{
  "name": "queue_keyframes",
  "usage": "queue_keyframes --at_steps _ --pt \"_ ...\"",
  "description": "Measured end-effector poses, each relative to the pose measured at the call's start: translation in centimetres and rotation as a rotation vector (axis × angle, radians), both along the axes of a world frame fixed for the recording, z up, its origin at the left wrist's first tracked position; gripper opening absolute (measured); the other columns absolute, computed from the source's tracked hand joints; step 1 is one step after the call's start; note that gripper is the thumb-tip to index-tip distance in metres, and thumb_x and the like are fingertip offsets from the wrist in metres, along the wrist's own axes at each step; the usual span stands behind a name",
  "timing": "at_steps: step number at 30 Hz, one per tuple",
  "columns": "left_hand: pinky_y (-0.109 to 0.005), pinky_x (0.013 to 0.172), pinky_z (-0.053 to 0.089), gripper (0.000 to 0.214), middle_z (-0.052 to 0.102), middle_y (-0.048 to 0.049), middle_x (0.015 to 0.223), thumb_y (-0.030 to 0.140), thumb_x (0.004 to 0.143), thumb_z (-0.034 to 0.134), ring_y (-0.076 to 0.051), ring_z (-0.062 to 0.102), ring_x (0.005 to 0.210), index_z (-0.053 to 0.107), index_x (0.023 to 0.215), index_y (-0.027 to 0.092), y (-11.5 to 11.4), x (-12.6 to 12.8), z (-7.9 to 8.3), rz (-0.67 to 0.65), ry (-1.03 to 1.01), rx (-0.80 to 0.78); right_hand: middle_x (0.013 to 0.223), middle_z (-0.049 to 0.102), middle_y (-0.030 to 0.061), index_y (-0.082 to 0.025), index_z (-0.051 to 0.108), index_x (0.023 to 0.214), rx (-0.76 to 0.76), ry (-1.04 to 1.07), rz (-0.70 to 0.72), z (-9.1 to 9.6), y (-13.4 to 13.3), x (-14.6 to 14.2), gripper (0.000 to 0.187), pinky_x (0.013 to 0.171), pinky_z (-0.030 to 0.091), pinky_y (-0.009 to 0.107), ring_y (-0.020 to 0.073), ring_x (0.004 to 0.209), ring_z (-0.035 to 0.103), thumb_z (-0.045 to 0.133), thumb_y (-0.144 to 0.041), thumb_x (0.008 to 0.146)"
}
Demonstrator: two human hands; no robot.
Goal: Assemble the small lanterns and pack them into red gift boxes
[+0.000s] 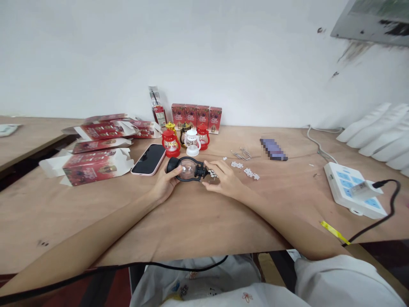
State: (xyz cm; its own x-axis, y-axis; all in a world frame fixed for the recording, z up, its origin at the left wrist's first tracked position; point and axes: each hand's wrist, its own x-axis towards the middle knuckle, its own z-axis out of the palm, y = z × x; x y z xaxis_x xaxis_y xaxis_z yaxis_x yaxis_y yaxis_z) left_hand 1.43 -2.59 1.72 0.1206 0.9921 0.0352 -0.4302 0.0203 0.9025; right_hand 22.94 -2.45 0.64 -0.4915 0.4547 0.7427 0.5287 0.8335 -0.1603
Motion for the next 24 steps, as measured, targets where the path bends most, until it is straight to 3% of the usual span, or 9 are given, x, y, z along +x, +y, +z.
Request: queue_keyframes --at_steps 3,7,15,20,24 --pt "-0.038 0.082 0.054 0.048 0.067 -0.003 0.098 0.032 0.058 0.082 -0.023 0.064 0.096 0.058 0.098 0.019 0.1 -0.1 -0.1 0.034 0.067 0.032 0.108 0.059 0.0157 -0.01 0.046 0.132 0.078 -0.067 -0.054 0.0 0.1 0.3 0.053 0.088 0.048 0.044 0.0265 0.1 0.054 0.058 -0.03 0.084" --pt "-0.035 0.084 0.049 0.048 0.062 0.0005 0.09 0.033 0.054 0.084 -0.02 0.061 0.093 0.052 0.087 0.019 0.3 -0.3 -0.1 0.174 0.373 0.2 0.105 0.061 0.0171 -0.007 0.052 0.126 0.172 -0.206 -0.174 0.1 0.4 0.9 0.048 0.082 0.047 0.046 0.0286 0.094 0.053 0.057 -0.028 0.083" --pt "-0.033 0.076 0.052 0.048 0.058 -0.003 0.096 0.042 0.065 0.076 -0.021 0.061 0.09 0.047 0.097 0.02 -0.2 -0.7 0.2 0.226 0.843 0.561 0.096 0.062 0.0172 -0.004 0.055 0.121 0.299 -0.291 -0.247 0.3 1.1 1.2 0.037 0.075 0.049 0.037 0.0255 0.087 0.057 0.05 -0.022 0.089" --pt "-0.036 0.084 0.051 0.038 0.061 -0.0063 0.103 0.04 0.078 0.064 -0.023 0.061 0.098 0.049 0.106 0.019 0.1 -1.6 -0.1 0.191 1.188 0.902 0.079 0.059 0.0092 -0.01 0.054 0.122 0.366 -0.225 -0.309 0.1 0.9 1.3 0.033 0.067 0.046 0.032 0.0198 0.073 0.055 0.042 -0.011 0.092" --pt "-0.036 0.081 0.051 0.035 0.062 -0.0067 0.1 0.042 0.079 0.062 -0.025 0.063 0.096 0.049 0.104 0.02 0.6 -1.8 -0.4 0.16 1.38 0.874 0.073 0.059 0.0048 -0.017 0.051 0.125 0.476 -0.212 -0.221 0.0 0.1 1.0 0.036 0.062 0.042 0.03 0.0165 0.066 0.053 0.039 -0.008 0.093"
